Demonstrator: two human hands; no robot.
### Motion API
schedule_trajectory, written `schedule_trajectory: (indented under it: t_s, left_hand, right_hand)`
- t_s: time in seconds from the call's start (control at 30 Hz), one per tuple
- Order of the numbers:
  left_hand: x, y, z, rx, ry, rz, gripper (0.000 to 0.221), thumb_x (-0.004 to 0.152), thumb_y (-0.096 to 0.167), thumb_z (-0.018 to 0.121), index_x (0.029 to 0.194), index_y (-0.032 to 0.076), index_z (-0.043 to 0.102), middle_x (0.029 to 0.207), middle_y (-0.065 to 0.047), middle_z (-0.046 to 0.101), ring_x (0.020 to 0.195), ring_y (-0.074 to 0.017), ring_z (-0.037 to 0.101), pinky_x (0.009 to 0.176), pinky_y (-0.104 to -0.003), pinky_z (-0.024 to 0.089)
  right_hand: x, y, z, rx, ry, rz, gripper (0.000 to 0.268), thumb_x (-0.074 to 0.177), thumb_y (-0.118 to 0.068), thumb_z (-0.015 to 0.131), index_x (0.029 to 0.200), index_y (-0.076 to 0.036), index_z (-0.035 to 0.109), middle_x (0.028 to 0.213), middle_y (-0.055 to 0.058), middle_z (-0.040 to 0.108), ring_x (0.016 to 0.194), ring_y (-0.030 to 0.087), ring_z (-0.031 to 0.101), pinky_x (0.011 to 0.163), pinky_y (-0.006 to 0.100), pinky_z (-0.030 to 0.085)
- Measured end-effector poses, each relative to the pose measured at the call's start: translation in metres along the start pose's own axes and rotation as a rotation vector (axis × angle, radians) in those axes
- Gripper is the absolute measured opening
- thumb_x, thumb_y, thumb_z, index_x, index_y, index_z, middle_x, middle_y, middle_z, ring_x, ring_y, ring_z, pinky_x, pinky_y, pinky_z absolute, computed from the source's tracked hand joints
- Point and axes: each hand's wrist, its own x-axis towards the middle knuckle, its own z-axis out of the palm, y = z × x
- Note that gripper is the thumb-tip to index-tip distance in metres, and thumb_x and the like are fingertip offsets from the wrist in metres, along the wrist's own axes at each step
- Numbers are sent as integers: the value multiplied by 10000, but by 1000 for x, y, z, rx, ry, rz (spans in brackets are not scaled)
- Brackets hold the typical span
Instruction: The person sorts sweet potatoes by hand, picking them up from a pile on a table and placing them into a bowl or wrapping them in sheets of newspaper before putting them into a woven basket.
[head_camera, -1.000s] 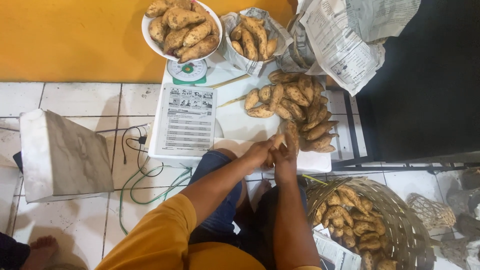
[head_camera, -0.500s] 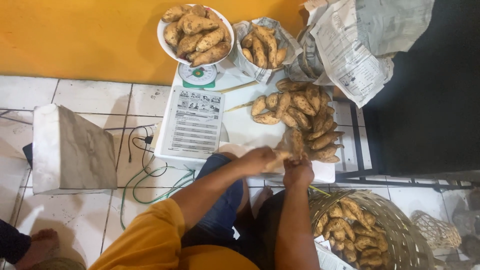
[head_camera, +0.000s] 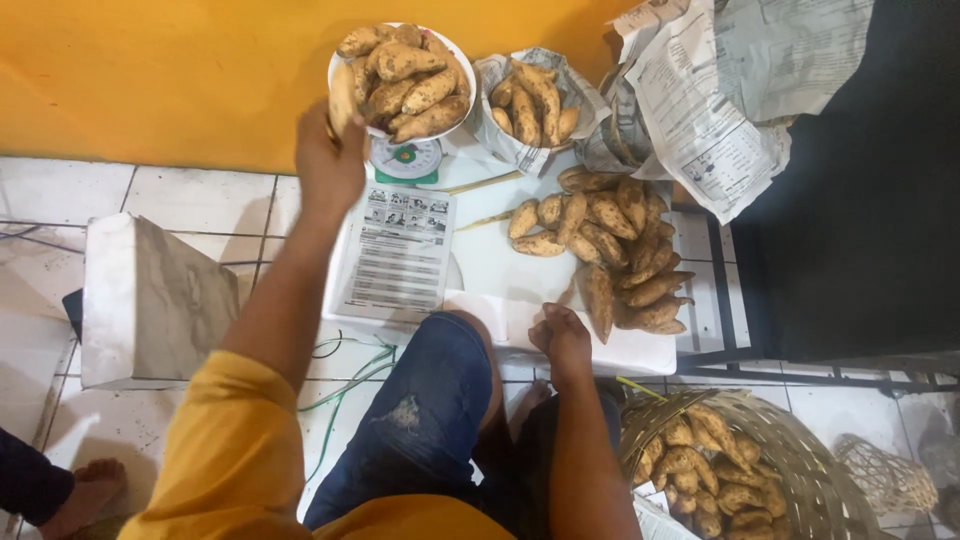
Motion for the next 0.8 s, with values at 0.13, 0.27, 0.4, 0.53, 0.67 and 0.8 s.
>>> schedule_trajectory:
  t_s: [0.13,0.27,0.4,0.53,0.67,0.8]
  left_hand:
    - [45,-19,-7,184,-29,168,325,1037,126,593,1313,-46,569,1054,-198,576,865,-318,579,717,-443,486]
    - [69,-40,1,346,-70,220,352,980,107,677,1306,-2,602,1106,-203,598,865,-382,654,742,-473,535]
    - [78,-35,10,431,-208,117,381,996,192,701,1323,8,635,1179,-198,605,964,-403,655,822,-494,529]
    - [79,-44,15,430,-207,100,474,955,242,760,1344,6,630,1198,-196,597,984,-397,646,836,-485,528]
    - [75,-42,9,376,-177,87,570,933,314,849,1357,13,614,1118,-201,589,917,-373,657,770,-484,544]
    - [67,-44,4,349,-195,45,615,951,338,836,1382,-10,568,1140,-210,571,936,-371,644,781,-477,539]
  right_hand:
    - [-6,-1,3,-14,-46,5,226,1020,-136,564,1174,18,622,811,78,557,731,173,556,787,304,546]
    - [-5,1,2,-33,-17,9,182,1009,-118,578,1124,13,630,842,93,584,738,199,577,752,315,535]
    - [-10,-4,4,-93,33,26,218,1016,-135,594,1159,23,641,896,107,613,758,195,591,749,309,540]
    - [-14,-5,3,-103,30,31,199,1016,-118,584,1144,26,634,899,109,621,776,196,585,788,323,551]
    - [-1,3,-4,-78,31,12,241,1005,-131,602,1167,43,644,902,117,628,758,193,591,755,314,554]
    - [-1,3,-6,-99,29,-15,239,997,-134,594,1153,36,655,912,115,632,758,191,593,744,301,535]
